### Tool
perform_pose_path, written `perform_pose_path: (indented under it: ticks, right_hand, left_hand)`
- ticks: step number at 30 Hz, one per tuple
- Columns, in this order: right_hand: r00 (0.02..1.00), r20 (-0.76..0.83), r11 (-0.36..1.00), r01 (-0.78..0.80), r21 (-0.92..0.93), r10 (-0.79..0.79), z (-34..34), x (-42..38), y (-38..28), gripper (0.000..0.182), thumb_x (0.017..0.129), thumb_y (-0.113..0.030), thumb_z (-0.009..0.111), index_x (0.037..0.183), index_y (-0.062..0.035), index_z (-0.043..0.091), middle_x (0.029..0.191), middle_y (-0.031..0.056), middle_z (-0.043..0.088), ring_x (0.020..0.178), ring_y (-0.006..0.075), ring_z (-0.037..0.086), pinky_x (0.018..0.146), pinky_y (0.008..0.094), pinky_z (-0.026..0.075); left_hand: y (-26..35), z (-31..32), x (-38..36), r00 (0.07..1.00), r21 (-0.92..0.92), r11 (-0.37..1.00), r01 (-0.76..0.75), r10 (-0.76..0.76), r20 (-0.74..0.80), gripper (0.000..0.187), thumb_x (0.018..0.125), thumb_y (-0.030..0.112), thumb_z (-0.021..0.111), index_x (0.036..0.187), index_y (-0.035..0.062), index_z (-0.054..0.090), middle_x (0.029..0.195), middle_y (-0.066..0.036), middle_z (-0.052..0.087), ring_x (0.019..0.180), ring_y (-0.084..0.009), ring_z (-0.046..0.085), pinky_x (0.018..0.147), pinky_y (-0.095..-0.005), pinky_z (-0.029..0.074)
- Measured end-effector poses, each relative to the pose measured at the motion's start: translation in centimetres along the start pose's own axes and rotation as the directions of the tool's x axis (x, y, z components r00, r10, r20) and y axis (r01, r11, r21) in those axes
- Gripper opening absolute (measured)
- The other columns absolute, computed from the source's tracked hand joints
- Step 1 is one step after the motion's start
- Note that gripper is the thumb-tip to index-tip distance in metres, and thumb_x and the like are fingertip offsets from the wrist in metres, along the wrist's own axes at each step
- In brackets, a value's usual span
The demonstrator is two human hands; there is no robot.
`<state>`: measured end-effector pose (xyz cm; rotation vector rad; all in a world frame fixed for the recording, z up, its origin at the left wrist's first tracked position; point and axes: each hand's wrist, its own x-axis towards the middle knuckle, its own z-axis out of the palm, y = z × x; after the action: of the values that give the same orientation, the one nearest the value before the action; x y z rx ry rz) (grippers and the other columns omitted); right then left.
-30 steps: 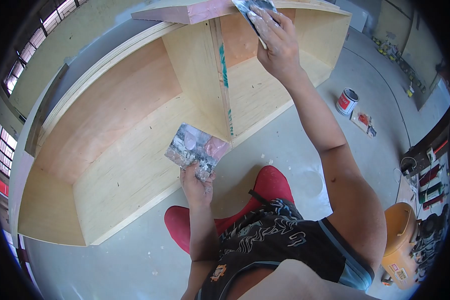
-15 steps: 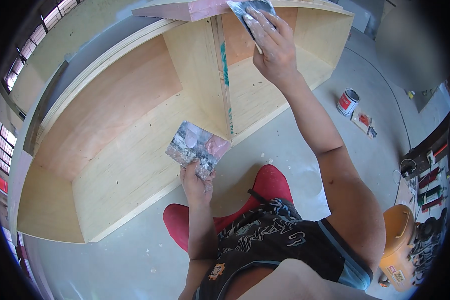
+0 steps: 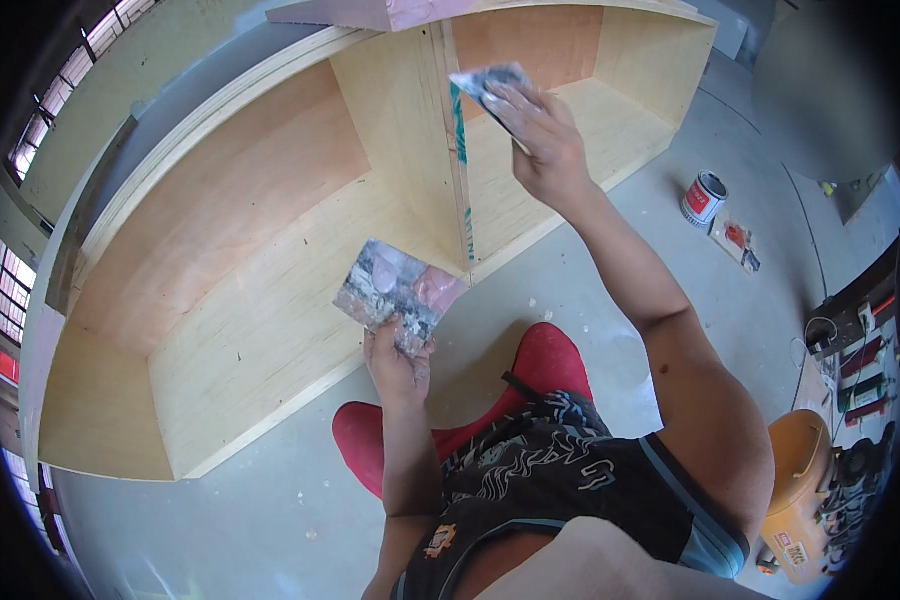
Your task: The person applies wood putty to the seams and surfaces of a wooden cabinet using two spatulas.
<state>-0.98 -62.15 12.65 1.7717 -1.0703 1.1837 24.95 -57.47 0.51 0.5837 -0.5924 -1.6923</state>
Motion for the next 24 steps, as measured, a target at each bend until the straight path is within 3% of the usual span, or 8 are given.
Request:
perform_pose_path:
  ticks: [4,5,6,7,8,14,19,24]
  right_hand:
    - [0.830,0.372,0.434,-0.541,0.720,0.416,-1.2,-4.5,-3.7,0.049,0.066,0.016,0.054,0.111,-0.0031,0.060,0.114,0.0112,0.060,0.108,0.0296,0.055,0.094,0.0387,0.041]
    - [0.834,0.406,0.366,-0.535,0.761,0.374,-1.6,-5.2,-4.8,0.049,0.068,0.016,0.053,0.112,-0.0034,0.059,0.114,0.0119,0.060,0.109,0.0300,0.054,0.096,0.0385,0.039]
    - [0.835,0.436,0.291,-0.532,0.796,0.334,-2.0,-5.8,-5.8,0.049,0.070,0.017,0.051,0.113,-0.0038,0.059,0.115,0.0125,0.059,0.110,0.0303,0.054,0.098,0.0382,0.038]
    - [0.811,0.477,0.258,-0.567,0.782,0.338,-2.2,-6.0,-6.7,0.049,0.070,0.017,0.051,0.113,-0.0038,0.059,0.115,0.0125,0.059,0.110,0.0303,0.054,0.098,0.0382,0.038]
    - [0.884,0.410,0.418,-0.467,0.779,0.224,-2.2,-5.9,-7.5,0.050,0.069,0.018,0.049,0.113,-0.0041,0.059,0.115,0.0129,0.059,0.111,0.0306,0.054,0.098,0.0374,0.039]
    - [0.827,0.562,0.835,-0.315,0.451,0.008,-2.6,-8.5,-5.3,0.056,0.061,0.019,0.046,0.108,-0.0079,0.063,0.110,0.0105,0.061,0.109,0.0286,0.055,0.092,0.0360,0.045]
    - [0.879,0.465,0.875,-0.305,0.376,0.107,-4.3,-7.5,-4.3,0.052,0.060,0.020,0.046,0.102,-0.0042,0.065,0.106,0.0127,0.063,0.100,0.0288,0.058,0.089,0.0357,0.045]
    - [0.921,0.361,0.949,0.029,0.314,-0.147,-5.0,-4.0,-6.1,0.046,0.055,0.008,0.056,0.095,-0.0136,0.067,0.103,0.0010,0.064,0.096,0.0219,0.057,0.080,0.0336,0.046]
  left_hand:
    - [0.8,1.7,0.6,0.998,-0.020,0.999,-0.028,0.027,-0.050,0.032,0.081,0.014,0.049,0.111,0.0064,0.044,0.092,-0.006,0.055,0.070,-0.0156,0.056,0.046,-0.0286,0.042]
    - [0.2,1.2,1.4,0.919,0.471,0.796,-0.381,0.379,0.104,0.031,0.081,0.015,0.049,0.111,0.0068,0.044,0.092,-0.005,0.054,0.070,-0.0151,0.055,0.046,-0.0287,0.041]
    - [-0.4,0.7,2.2,0.746,0.752,0.271,-0.601,0.527,0.407,0.031,0.081,0.016,0.049,0.110,0.0073,0.044,0.092,-0.004,0.054,0.069,-0.0146,0.054,0.047,-0.0288,0.040]
    - [-0.3,1.4,2.4,0.911,0.426,0.805,-0.412,0.359,0.203,0.029,0.080,0.013,0.050,0.108,0.0062,0.046,0.093,-0.006,0.055,0.076,-0.0168,0.056,0.056,-0.0294,0.043]
    - [0.2,2.5,2.1,0.989,-0.101,0.992,-0.076,0.088,0.119,0.027,0.079,0.010,0.051,0.105,0.0050,0.048,0.093,-0.008,0.056,0.083,-0.0190,0.057,0.065,-0.0301,0.046]
    - [2.1,3.7,1.7,0.985,-0.114,0.982,-0.149,0.157,0.065,0.025,0.079,0.011,0.051,0.103,0.0047,0.047,0.090,-0.007,0.055,0.073,-0.0169,0.057,0.050,-0.0308,0.044]
    - [2.9,3.5,2.3,0.953,0.170,0.938,-0.302,0.291,0.086,0.025,0.079,0.006,0.048,0.103,0.0035,0.046,0.088,-0.008,0.055,0.066,-0.0174,0.056,0.043,-0.0299,0.041]
    - [2.1,4.0,2.4,0.934,0.329,0.875,-0.356,0.337,0.116,0.024,0.078,0.003,0.048,0.102,0.0022,0.046,0.086,-0.008,0.054,0.060,-0.0163,0.054,0.042,-0.0279,0.039]
